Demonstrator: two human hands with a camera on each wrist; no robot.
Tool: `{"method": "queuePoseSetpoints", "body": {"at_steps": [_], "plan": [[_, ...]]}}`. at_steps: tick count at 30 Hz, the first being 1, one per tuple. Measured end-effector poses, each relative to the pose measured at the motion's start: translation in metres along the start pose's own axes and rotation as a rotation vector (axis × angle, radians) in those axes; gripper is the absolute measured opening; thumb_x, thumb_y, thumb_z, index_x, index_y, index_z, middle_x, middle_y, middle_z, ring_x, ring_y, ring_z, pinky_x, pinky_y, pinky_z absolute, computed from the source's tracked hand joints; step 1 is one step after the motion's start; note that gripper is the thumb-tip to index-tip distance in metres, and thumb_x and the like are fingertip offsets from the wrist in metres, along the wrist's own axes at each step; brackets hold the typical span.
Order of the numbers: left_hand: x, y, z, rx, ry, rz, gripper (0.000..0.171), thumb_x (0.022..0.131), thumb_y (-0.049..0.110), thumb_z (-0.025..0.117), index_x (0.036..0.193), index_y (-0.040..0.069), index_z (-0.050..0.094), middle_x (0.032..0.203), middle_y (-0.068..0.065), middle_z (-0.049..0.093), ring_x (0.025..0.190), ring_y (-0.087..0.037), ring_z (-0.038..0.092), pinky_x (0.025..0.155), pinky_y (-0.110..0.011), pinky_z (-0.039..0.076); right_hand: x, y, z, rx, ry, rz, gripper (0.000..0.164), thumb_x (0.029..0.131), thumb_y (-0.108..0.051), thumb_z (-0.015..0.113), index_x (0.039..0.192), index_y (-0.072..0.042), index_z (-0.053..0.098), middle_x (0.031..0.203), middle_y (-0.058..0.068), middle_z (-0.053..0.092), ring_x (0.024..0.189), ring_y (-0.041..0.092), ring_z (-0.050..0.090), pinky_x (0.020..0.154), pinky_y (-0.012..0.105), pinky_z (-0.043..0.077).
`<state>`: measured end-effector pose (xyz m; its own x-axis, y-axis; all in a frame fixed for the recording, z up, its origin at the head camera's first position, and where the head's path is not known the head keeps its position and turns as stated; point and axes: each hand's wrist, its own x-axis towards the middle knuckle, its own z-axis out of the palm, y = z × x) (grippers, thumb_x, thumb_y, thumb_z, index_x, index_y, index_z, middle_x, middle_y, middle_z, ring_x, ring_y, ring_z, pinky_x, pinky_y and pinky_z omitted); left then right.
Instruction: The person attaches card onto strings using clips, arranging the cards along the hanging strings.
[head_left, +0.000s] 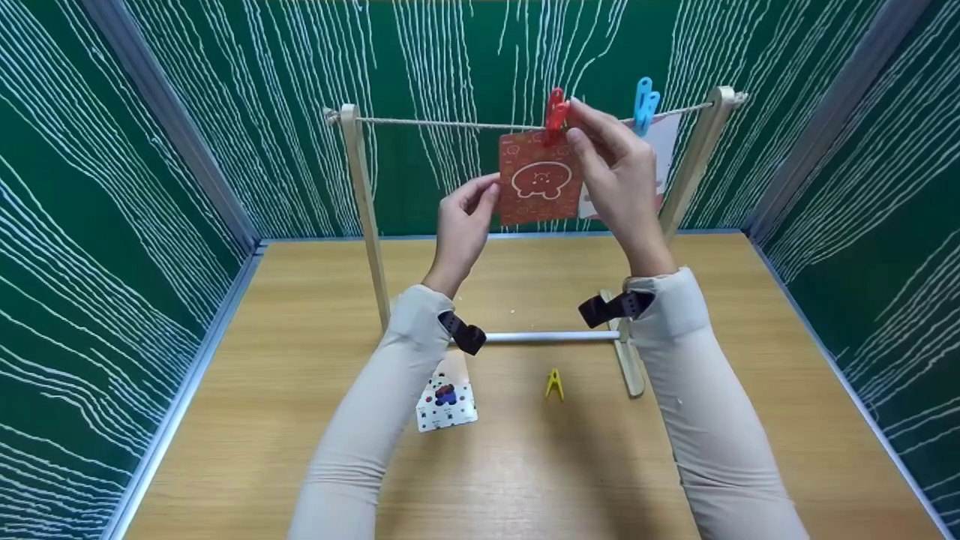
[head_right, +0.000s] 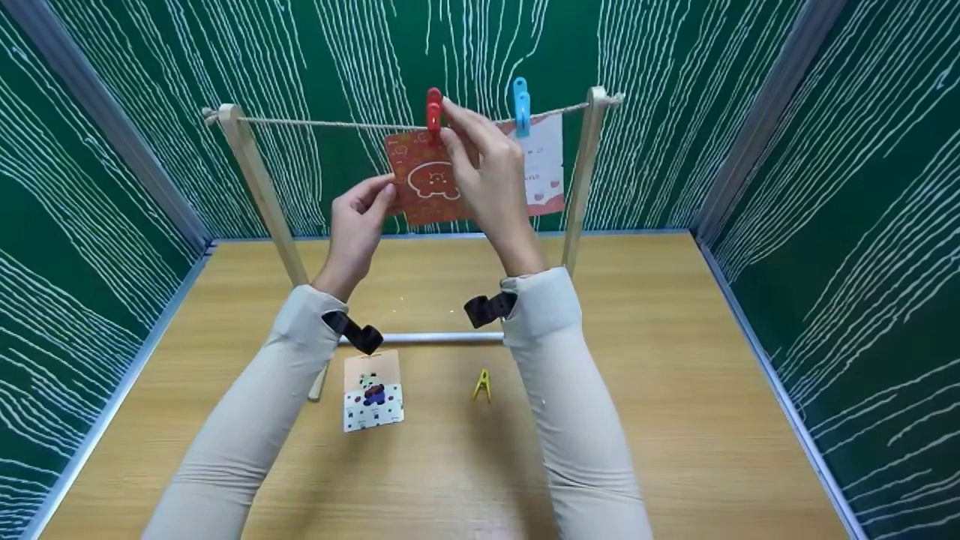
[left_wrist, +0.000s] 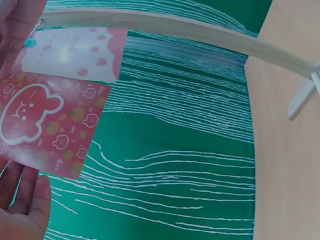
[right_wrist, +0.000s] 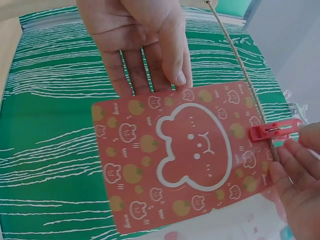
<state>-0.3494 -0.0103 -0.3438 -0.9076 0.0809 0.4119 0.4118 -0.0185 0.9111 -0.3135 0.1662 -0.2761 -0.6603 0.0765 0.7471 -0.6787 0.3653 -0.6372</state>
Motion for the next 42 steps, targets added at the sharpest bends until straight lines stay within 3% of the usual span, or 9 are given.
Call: {"method": "queuePoseSetpoints", "body": {"at_steps": [11,17,26,35,38,42], "plan": [[-0.012,-0.023,-0.016,-0.006,-0.029,-0.032,0.028,0.099,0.013,0.051,0.123,0.004,0.062,0.116,-0.014,0.067,0.105,-0.019,0.065,0.096,-0.026,0.050,-0.019,0.008,-0.007,0.082,0.008,-0.035,0.033,0.096,-0.010,0.056,0.128,-0.003,0.059,0.125,0.012,0.065,0.112,0.020,0.064,0.093,0.025,0.051],[-0.023,-0.042,-0.030,0.037,-0.015,-0.068,0.026,0.100,0.012,0.050,0.122,0.004,0.061,0.115,-0.014,0.067,0.102,-0.019,0.064,0.091,-0.028,0.052,-0.035,0.017,-0.012,0.107,-0.031,0.040,0.033,0.096,-0.009,0.056,0.129,-0.002,0.058,0.127,0.013,0.063,0.114,0.020,0.062,0.093,0.023,0.050],[-0.044,-0.075,-0.048,0.089,-0.013,-0.187,0.025,0.099,0.011,0.052,0.120,0.002,0.062,0.112,-0.016,0.067,0.100,-0.023,0.063,0.089,-0.029,0.051,-0.070,0.041,-0.012,0.150,-0.090,0.129,0.031,0.093,-0.003,0.059,0.122,0.004,0.060,0.120,0.023,0.064,0.101,0.012,0.066,0.087,0.020,0.052],[-0.076,-0.113,-0.067,0.141,-0.071,-0.292,0.027,0.097,0.012,0.054,0.120,0.001,0.062,0.112,-0.014,0.067,0.107,-0.028,0.062,0.095,-0.034,0.051,-0.116,0.073,-0.011,0.178,-0.161,0.318,0.032,0.093,-0.008,0.061,0.123,0.003,0.060,0.118,0.021,0.065,0.099,0.014,0.067,0.090,0.020,0.051],[-0.086,-0.123,-0.072,0.153,-0.078,-0.291,0.027,0.097,0.010,0.055,0.120,-0.003,0.061,0.113,-0.017,0.066,0.107,-0.028,0.062,0.094,-0.031,0.051,-0.130,0.082,-0.011,0.158,-0.188,0.376,0.034,0.094,-0.012,0.061,0.124,0.003,0.059,0.120,0.021,0.065,0.100,0.012,0.066,0.091,0.018,0.050],[-0.100,-0.136,-0.078,0.190,-0.083,-0.288,0.026,0.096,0.008,0.055,0.119,-0.004,0.061,0.113,-0.018,0.067,0.107,-0.028,0.062,0.094,-0.031,0.051,-0.148,0.094,-0.012,0.132,-0.228,0.442,0.037,0.094,-0.017,0.061,0.125,0.002,0.059,0.122,0.019,0.064,0.105,0.021,0.065,0.092,0.017,0.049]]}}
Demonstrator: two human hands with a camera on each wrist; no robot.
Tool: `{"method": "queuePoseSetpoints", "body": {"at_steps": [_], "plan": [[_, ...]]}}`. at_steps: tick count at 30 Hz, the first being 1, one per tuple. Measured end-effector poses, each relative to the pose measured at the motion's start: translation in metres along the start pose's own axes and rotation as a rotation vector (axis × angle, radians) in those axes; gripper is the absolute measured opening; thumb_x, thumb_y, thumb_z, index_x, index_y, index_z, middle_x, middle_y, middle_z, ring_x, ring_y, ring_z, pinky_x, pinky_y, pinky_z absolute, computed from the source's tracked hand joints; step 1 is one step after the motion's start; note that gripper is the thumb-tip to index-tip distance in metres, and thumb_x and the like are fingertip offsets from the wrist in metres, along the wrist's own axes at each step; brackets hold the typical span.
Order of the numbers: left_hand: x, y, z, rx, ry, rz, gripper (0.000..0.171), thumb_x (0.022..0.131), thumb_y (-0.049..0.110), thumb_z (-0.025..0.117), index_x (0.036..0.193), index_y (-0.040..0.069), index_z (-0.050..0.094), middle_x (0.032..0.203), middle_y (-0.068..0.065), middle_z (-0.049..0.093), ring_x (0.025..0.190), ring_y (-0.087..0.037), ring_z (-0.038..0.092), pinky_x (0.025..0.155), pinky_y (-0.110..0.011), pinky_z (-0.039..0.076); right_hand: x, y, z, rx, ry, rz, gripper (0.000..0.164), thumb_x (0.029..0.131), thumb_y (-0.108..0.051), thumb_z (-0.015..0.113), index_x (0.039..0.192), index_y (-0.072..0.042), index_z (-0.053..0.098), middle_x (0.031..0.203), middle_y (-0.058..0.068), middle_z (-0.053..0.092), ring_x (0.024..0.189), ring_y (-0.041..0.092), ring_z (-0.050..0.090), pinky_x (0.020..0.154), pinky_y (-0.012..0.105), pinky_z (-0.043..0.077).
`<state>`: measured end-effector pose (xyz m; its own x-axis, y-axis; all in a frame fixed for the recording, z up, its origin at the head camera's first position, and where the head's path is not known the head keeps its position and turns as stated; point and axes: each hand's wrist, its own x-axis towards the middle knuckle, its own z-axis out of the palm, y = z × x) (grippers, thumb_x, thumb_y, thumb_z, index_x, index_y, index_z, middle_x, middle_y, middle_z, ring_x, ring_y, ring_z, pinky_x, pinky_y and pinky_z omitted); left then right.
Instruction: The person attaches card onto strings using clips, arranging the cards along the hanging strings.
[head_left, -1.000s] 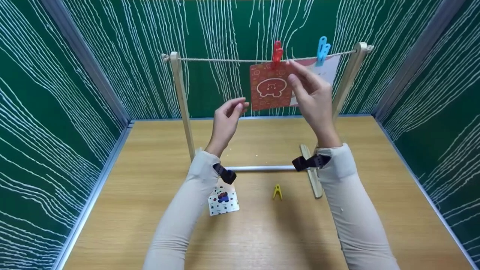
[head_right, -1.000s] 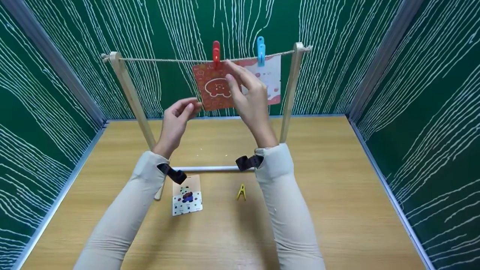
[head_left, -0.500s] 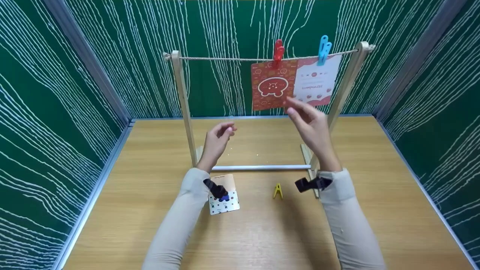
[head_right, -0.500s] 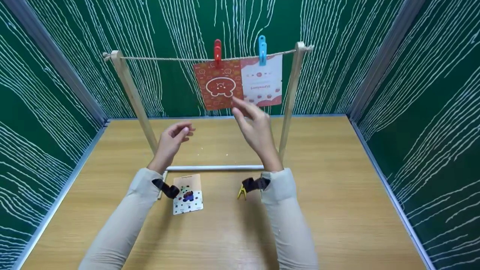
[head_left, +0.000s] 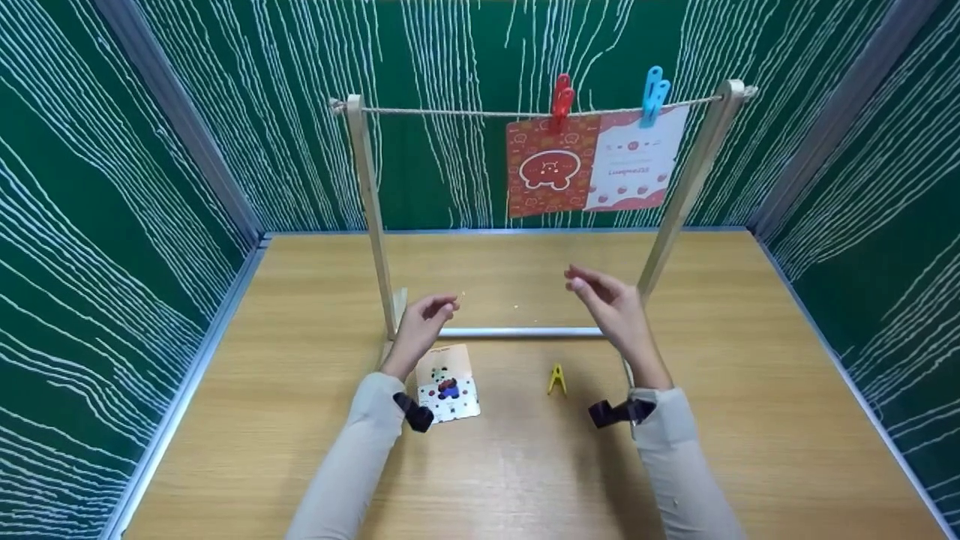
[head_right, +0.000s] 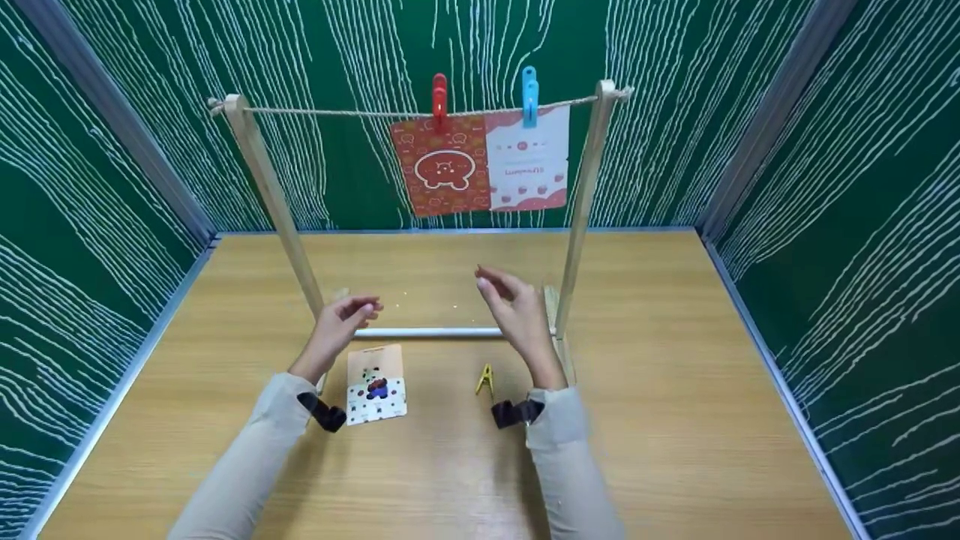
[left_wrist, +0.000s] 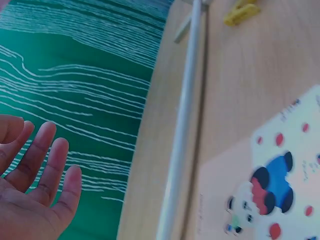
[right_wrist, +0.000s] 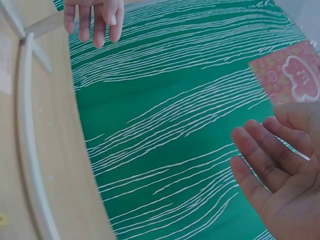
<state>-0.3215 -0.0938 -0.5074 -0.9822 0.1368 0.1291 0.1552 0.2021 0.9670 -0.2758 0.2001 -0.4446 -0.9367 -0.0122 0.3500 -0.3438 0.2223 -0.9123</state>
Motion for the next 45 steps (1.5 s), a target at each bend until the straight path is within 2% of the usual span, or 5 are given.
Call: {"method": "queuePoseSetpoints", "body": {"at_steps": [12,17,31,40,45], "plan": [[-0.027,-0.049,-0.009,0.190,0.018,-0.053,0.024,0.094,0.010,0.058,0.114,-0.004,0.064,0.110,-0.019,0.067,0.102,-0.030,0.061,0.093,-0.040,0.049,-0.032,0.047,0.000,-0.075,-0.004,0.225,0.037,0.095,-0.021,0.061,0.124,0.002,0.060,0.121,0.022,0.064,0.093,-0.002,0.064,0.085,0.012,0.049],[-0.033,-0.062,-0.012,0.224,0.056,0.000,0.026,0.091,0.007,0.062,0.110,-0.009,0.064,0.100,-0.021,0.067,0.092,-0.030,0.062,0.084,-0.034,0.050,-0.045,0.070,0.008,-0.131,0.023,0.286,0.033,0.093,-0.018,0.063,0.119,0.003,0.064,0.109,0.023,0.068,0.086,0.004,0.064,0.078,0.014,0.050],[-0.034,-0.086,-0.023,0.260,0.070,-0.130,0.029,0.088,0.010,0.066,0.111,-0.008,0.062,0.090,-0.015,0.064,0.081,-0.019,0.058,0.073,-0.026,0.049,-0.073,0.113,0.023,-0.136,0.020,0.451,0.036,0.094,-0.021,0.061,0.120,0.003,0.059,0.108,0.017,0.065,0.090,0.014,0.059,0.078,0.023,0.049],[-0.032,-0.086,-0.028,0.303,-0.029,-0.279,0.040,0.088,0.010,0.067,0.122,-0.005,0.053,0.089,-0.007,0.056,0.080,-0.015,0.053,0.068,-0.023,0.047,-0.082,0.127,0.033,-0.220,-0.023,0.489,0.041,0.090,-0.023,0.066,0.119,0.005,0.058,0.108,0.018,0.064,0.098,0.025,0.060,0.082,0.025,0.047],[-0.032,-0.083,-0.033,0.344,-0.105,-0.272,0.046,0.085,0.011,0.070,0.123,-0.007,0.050,0.081,-0.004,0.051,0.066,-0.012,0.048,0.057,-0.021,0.041,-0.085,0.134,0.035,-0.201,-0.042,0.509,0.042,0.087,-0.019,0.070,0.117,0.007,0.057,0.105,0.016,0.062,0.091,0.019,0.057,0.075,0.019,0.046]]}}
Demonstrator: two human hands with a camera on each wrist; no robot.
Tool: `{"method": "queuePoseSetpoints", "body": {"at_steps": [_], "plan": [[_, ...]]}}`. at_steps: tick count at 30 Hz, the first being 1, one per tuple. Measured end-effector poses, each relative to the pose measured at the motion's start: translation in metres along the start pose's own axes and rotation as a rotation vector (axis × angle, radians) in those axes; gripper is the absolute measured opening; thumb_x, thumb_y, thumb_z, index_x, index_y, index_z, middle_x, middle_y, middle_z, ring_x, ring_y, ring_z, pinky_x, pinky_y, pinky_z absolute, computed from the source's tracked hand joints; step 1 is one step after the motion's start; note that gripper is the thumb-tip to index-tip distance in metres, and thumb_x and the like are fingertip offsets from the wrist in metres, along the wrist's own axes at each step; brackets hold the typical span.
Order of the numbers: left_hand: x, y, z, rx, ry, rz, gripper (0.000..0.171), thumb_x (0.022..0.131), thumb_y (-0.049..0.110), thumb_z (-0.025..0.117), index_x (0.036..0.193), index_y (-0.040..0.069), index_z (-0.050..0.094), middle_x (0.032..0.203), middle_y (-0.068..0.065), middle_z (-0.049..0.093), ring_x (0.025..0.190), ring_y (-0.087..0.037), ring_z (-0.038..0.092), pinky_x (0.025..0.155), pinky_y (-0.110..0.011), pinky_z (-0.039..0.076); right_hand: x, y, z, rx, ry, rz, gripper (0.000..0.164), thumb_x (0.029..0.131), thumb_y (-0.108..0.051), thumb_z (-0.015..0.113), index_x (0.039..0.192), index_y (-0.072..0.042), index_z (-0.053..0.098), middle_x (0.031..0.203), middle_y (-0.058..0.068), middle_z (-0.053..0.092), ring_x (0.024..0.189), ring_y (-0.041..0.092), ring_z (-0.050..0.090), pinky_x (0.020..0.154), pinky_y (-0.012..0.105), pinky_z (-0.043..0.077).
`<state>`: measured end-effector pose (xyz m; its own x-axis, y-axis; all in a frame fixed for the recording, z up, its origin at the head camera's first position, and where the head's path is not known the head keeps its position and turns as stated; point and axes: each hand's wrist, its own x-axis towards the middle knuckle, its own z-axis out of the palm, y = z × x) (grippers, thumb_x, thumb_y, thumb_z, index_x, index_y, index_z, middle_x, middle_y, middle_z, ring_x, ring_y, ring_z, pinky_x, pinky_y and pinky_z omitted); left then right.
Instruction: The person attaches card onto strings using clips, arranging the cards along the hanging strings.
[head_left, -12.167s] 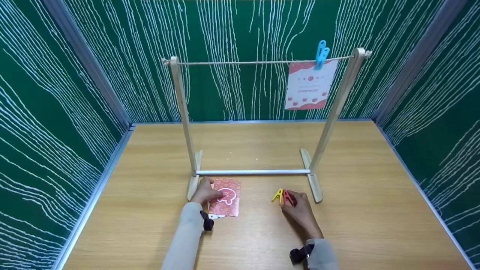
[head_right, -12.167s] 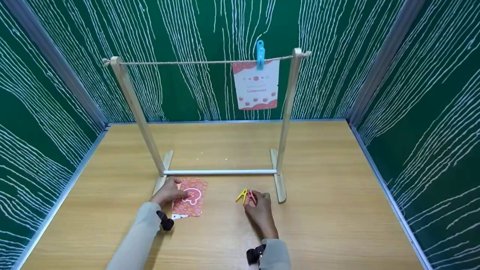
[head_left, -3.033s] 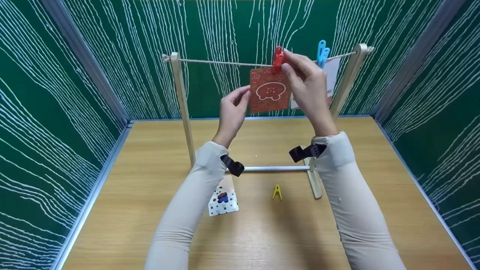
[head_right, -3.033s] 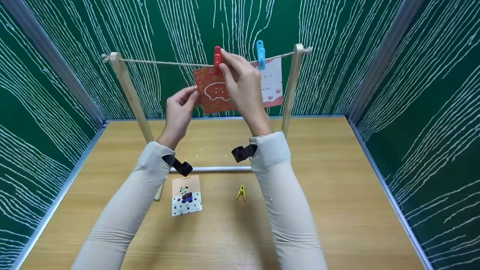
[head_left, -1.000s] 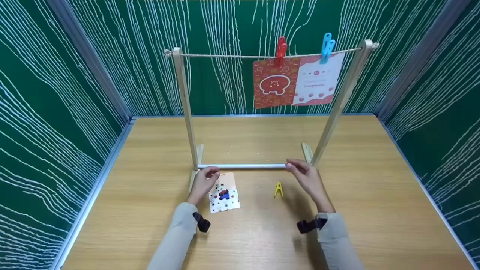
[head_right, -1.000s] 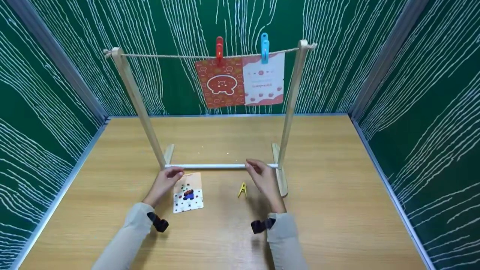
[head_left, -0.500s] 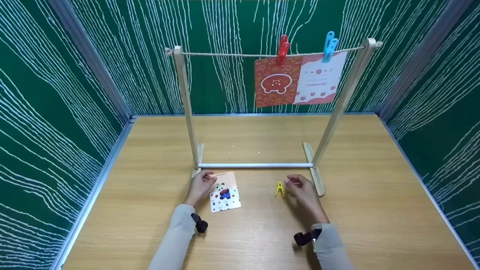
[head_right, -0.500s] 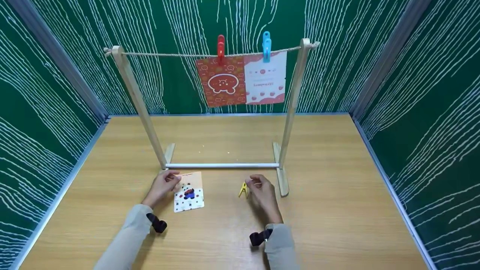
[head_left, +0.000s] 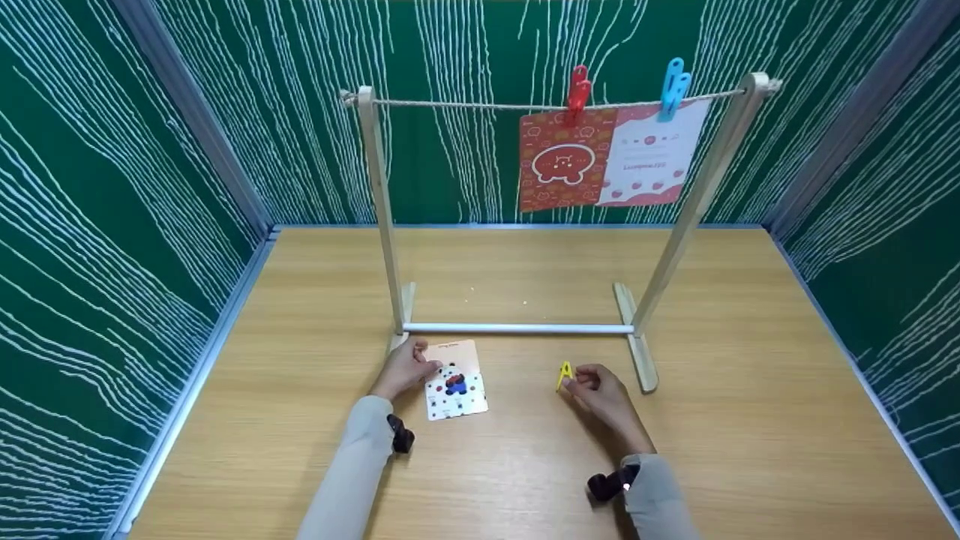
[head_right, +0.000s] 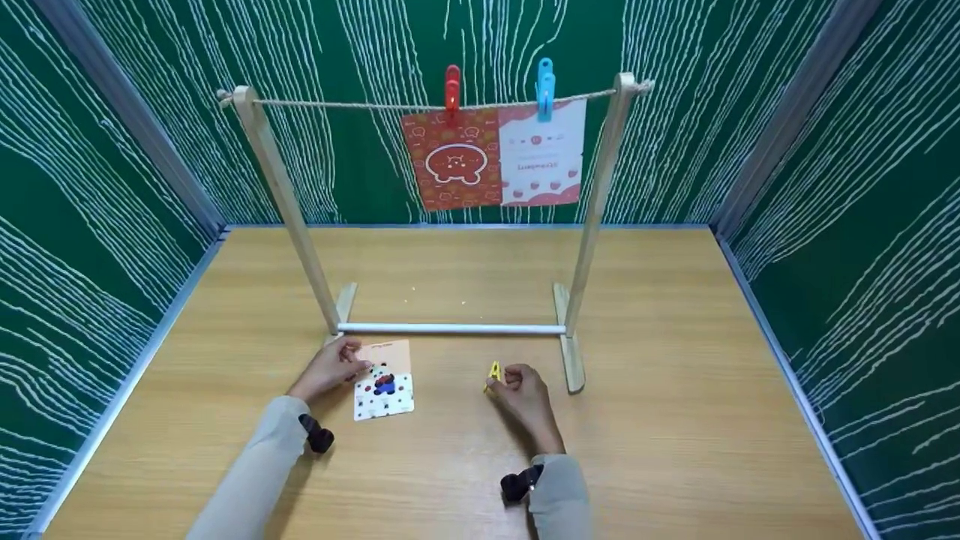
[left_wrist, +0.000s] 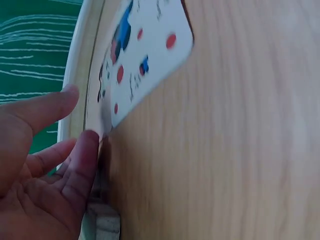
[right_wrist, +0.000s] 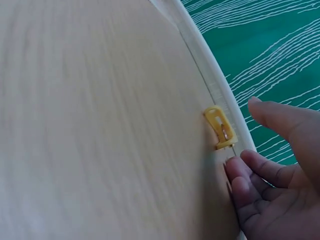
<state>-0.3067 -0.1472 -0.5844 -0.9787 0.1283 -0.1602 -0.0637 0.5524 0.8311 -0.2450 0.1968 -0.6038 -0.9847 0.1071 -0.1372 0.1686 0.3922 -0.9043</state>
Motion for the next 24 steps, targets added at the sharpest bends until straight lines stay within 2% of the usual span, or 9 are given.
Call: {"method": "queuePoseSetpoints", "body": {"at_steps": [2,10,14,16,19,24], "plan": [[0.002,0.000,-0.003,0.018,-0.012,0.009,0.048,0.084,0.010,0.072,0.122,-0.008,0.050,0.077,-0.003,0.050,0.061,-0.011,0.046,0.054,-0.020,0.040,0.001,0.001,0.001,-0.003,-0.019,0.000,0.043,0.086,-0.018,0.070,0.117,0.008,0.056,0.104,0.014,0.060,0.090,0.017,0.054,0.074,0.018,0.046],[0.002,0.002,-0.006,0.048,-0.036,-0.072,0.057,0.077,0.009,0.078,0.124,-0.004,0.049,0.075,-0.002,0.045,0.063,-0.013,0.044,0.056,-0.022,0.037,0.001,0.003,0.007,-0.047,-0.047,-0.015,0.048,0.078,-0.019,0.077,0.112,0.005,0.054,0.098,0.011,0.050,0.087,0.019,0.047,0.073,0.024,0.041],[0.001,0.008,-0.004,0.100,-0.035,-0.103,0.062,0.073,0.008,0.082,0.124,-0.003,0.048,0.081,-0.005,0.048,0.074,-0.018,0.046,0.069,-0.029,0.043,0.000,0.003,0.010,-0.068,-0.040,-0.002,0.052,0.077,-0.021,0.078,0.113,0.004,0.051,0.101,0.011,0.047,0.089,0.020,0.046,0.074,0.025,0.040],[0.002,0.010,-0.002,0.130,-0.033,-0.106,0.064,0.072,0.008,0.083,0.124,-0.004,0.048,0.088,-0.009,0.053,0.082,-0.021,0.050,0.080,-0.035,0.046,-0.001,0.003,0.011,-0.084,-0.027,-0.008,0.052,0.077,-0.021,0.078,0.113,0.004,0.050,0.102,0.011,0.046,0.088,0.020,0.045,0.073,0.025,0.039],[0.003,0.014,0.000,0.169,-0.029,-0.103,0.064,0.071,0.008,0.083,0.123,-0.005,0.048,0.101,-0.016,0.059,0.095,-0.026,0.054,0.096,-0.042,0.045,-0.001,0.004,0.014,-0.125,0.007,-0.036,0.050,0.077,-0.019,0.079,0.110,0.005,0.050,0.100,0.012,0.045,0.085,0.020,0.044,0.070,0.023,0.037],[0.004,0.018,0.003,0.197,-0.026,-0.119,0.061,0.073,0.007,0.082,0.122,-0.005,0.048,0.111,-0.021,0.059,0.103,-0.030,0.056,0.102,-0.044,0.043,0.001,0.003,0.018,-0.180,0.045,-0.071,0.049,0.076,-0.017,0.080,0.108,0.007,0.052,0.098,0.013,0.046,0.083,0.020,0.044,0.067,0.023,0.036]]}}
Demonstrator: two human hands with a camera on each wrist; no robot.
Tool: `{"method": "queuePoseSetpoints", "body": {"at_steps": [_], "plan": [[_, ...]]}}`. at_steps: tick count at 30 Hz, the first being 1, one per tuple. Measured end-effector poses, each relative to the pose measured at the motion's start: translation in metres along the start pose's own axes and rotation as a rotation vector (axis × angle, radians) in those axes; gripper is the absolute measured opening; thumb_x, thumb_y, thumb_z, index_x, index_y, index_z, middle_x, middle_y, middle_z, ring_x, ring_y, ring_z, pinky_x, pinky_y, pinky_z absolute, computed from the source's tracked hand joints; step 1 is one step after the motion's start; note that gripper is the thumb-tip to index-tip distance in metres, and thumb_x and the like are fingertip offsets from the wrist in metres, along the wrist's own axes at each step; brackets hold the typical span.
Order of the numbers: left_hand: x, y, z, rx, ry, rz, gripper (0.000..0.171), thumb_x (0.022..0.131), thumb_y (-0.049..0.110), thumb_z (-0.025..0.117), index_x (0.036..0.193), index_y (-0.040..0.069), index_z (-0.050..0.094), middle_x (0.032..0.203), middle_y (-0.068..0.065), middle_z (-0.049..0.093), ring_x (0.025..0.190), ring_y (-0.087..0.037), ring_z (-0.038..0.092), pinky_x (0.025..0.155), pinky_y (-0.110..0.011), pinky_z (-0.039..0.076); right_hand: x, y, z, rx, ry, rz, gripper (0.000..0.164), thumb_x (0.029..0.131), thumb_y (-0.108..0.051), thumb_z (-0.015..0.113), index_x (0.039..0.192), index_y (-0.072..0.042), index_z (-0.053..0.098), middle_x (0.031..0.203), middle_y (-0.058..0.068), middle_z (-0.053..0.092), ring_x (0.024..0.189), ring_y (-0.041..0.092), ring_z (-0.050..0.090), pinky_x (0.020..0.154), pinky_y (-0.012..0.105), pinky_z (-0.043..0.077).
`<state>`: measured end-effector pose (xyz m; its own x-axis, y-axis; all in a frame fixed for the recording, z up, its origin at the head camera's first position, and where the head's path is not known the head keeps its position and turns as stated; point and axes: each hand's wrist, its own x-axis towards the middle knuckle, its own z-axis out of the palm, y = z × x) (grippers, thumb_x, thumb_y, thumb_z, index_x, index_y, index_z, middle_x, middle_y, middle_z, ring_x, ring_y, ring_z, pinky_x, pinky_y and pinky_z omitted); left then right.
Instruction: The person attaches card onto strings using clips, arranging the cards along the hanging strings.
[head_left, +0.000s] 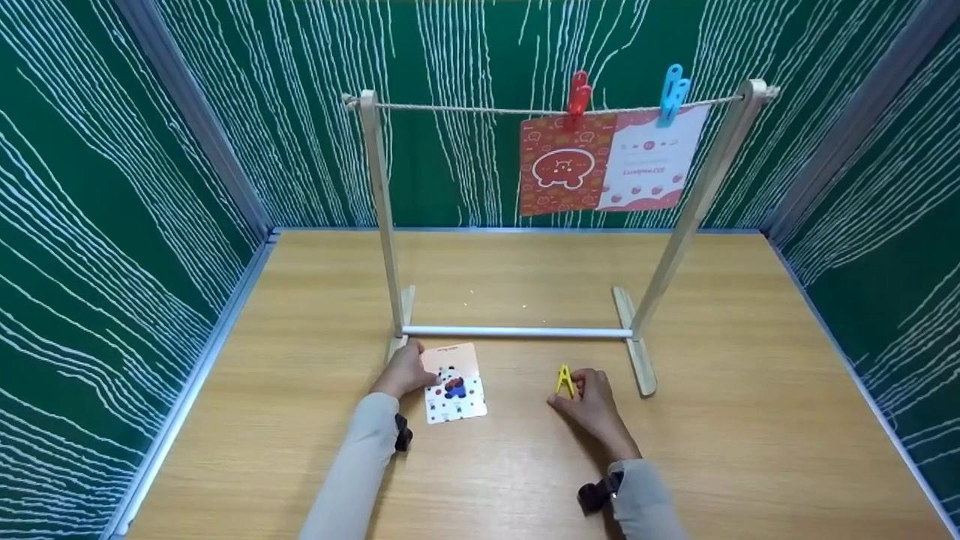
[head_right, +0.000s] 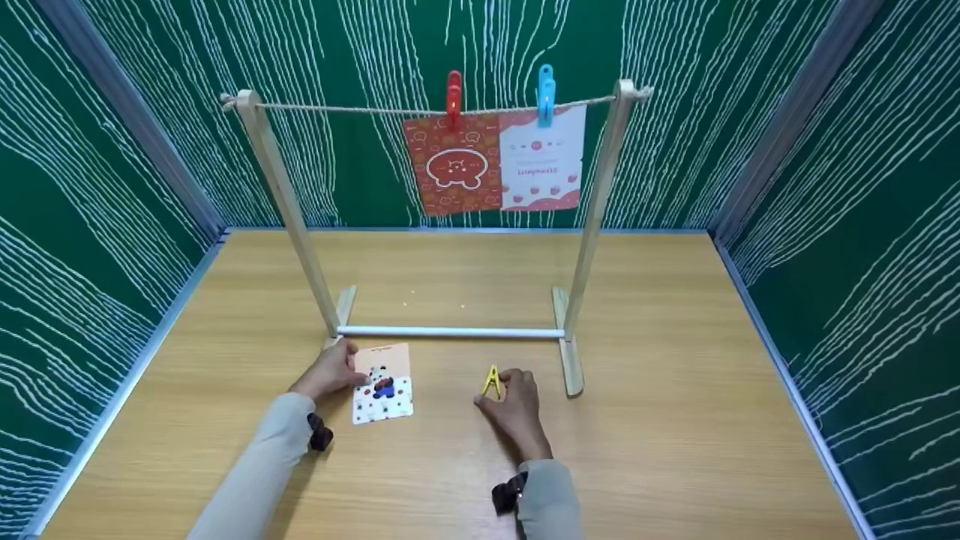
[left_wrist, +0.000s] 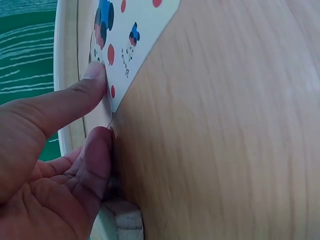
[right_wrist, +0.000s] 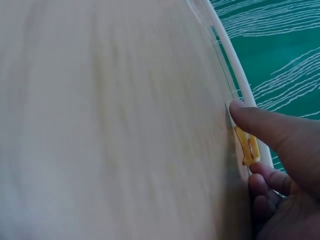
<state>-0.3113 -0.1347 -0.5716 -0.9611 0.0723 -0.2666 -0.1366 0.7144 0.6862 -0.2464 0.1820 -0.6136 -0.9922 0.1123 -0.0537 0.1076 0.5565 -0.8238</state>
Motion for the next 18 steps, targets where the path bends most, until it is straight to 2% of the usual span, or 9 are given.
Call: {"method": "queuePoseSetpoints", "body": {"at_steps": [8,15,18], "plan": [[-0.0011,0.0005,-0.0006,0.054,0.007,0.041,0.062,0.071,0.009,0.084,0.118,-0.008,0.047,0.116,-0.026,0.059,0.113,-0.037,0.054,0.104,-0.044,0.041,-0.0020,0.0003,0.0001,-0.010,0.000,-0.034,0.049,0.077,-0.020,0.078,0.108,0.006,0.051,0.096,0.014,0.046,0.083,0.021,0.043,0.070,0.027,0.035],[-0.0012,0.0002,0.0010,0.056,0.001,0.051,0.059,0.068,0.008,0.085,0.112,-0.008,0.049,0.100,-0.017,0.057,0.091,-0.026,0.053,0.094,-0.042,0.046,-0.0007,-0.0012,0.0007,-0.022,0.008,-0.023,0.046,0.078,-0.019,0.077,0.107,0.006,0.051,0.097,0.014,0.045,0.083,0.022,0.042,0.069,0.027,0.034],[-0.0028,0.0007,0.0009,0.041,-0.004,0.044,0.059,0.069,0.007,0.084,0.113,-0.008,0.048,0.102,-0.018,0.057,0.093,-0.027,0.053,0.095,-0.042,0.045,-0.0006,-0.0014,0.0010,-0.028,-0.002,-0.009,0.042,0.081,-0.017,0.074,0.108,0.006,0.051,0.098,0.014,0.045,0.085,0.022,0.042,0.070,0.027,0.033]]}}
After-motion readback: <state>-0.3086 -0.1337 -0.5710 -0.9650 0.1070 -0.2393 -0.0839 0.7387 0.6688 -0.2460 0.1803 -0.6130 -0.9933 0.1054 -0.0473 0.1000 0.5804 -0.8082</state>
